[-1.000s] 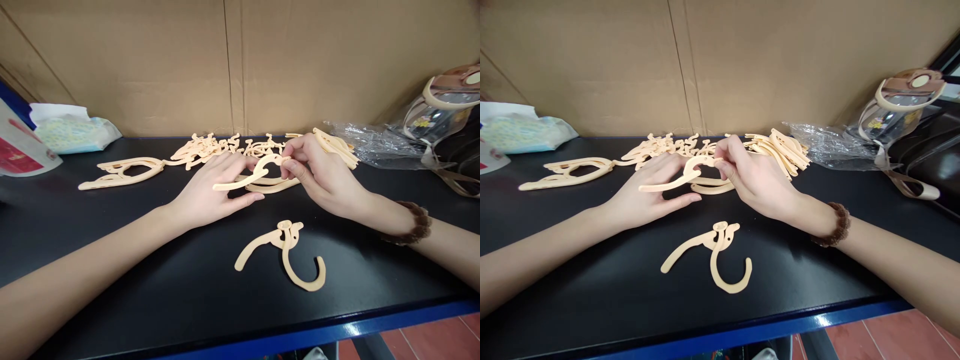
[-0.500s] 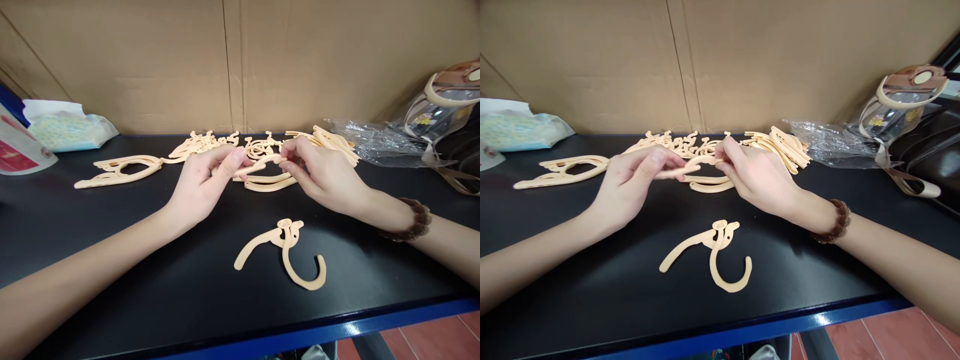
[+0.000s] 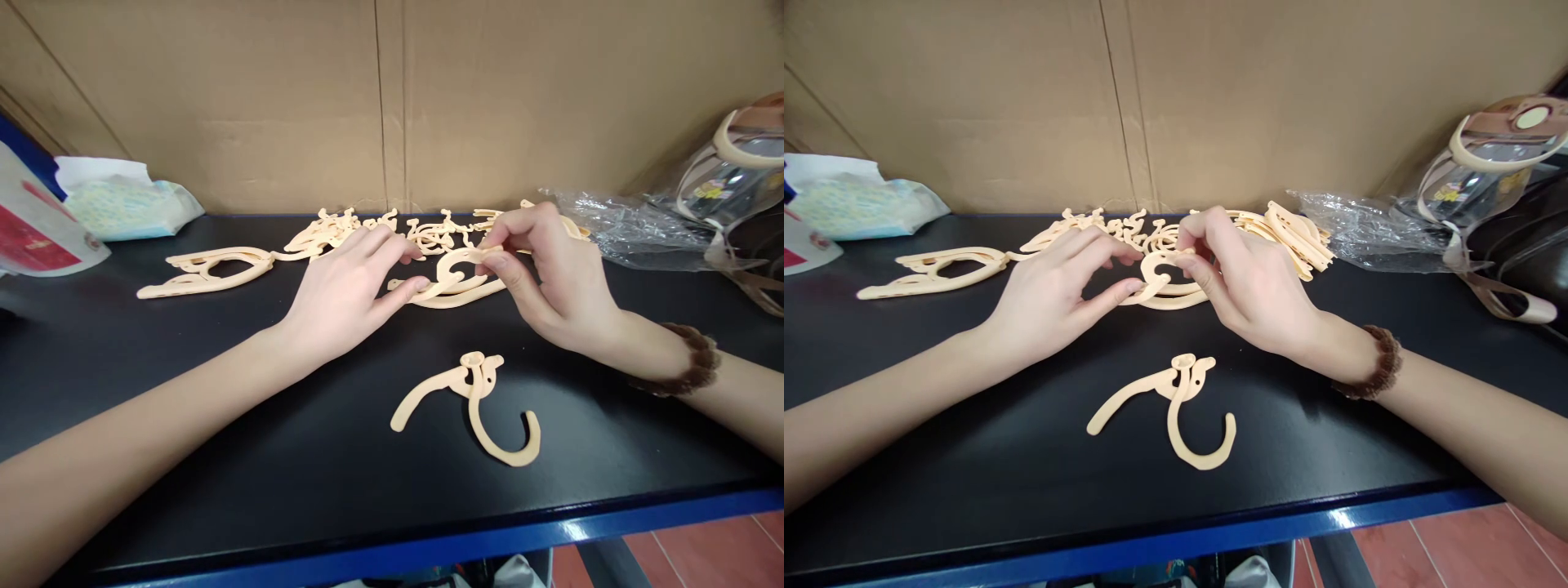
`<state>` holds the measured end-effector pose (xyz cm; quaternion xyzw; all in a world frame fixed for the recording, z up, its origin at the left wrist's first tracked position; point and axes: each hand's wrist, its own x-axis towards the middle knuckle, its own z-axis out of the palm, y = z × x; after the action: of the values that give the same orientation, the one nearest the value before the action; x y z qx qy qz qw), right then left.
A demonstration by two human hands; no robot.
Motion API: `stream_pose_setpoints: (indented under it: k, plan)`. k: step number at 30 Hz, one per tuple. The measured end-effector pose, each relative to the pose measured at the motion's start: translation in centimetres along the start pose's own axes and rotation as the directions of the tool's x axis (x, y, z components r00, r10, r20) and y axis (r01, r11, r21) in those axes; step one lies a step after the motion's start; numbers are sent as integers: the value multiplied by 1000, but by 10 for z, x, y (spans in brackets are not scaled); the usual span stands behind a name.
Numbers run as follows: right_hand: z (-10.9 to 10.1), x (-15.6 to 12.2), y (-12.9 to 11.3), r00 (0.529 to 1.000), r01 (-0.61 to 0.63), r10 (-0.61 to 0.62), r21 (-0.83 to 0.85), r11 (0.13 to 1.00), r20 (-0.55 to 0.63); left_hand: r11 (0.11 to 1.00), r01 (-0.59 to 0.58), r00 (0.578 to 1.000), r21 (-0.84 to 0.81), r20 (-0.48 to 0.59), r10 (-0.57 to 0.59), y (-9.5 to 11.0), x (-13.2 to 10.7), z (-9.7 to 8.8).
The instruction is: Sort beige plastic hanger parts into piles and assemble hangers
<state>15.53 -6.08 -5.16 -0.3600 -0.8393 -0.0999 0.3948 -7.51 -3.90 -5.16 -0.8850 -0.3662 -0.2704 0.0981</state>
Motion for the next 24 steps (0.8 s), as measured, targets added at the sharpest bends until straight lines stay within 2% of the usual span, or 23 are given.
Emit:
stream_pose_setpoints:
  k: [2,5,9,12,16,21,24]
  plan:
    - [1,-2,-2,997,35,-32,40,999,-74,998,-51,999,-44,16,52,-2,0,-1]
    - [3,-3,-6,991,45,-44,0,999,-124,984,-156,987,-83,29,159,-3,-1,-1]
    - [2,-1,-8,983,116,-125,-73,991,-134,965,-261,965,-17,-11,261,0,-3,-1]
    - [1,0,-7,974,189,-197,-72,979,-113,971,-236,970,36,-46,238,2,-4,-1]
    - [1,0,-4,975,210,-214,-57,976,-64,987,-162,987,13,-16,163,2,-5,0]
    - [2,-1,-3,971,239,-239,-12,971,23,969,-241,971,59,8,241,-1,-5,0]
    - [-2,1,-3,970,237,-237,-5,971,56,967,-233,972,104,44,229,-1,-4,-2]
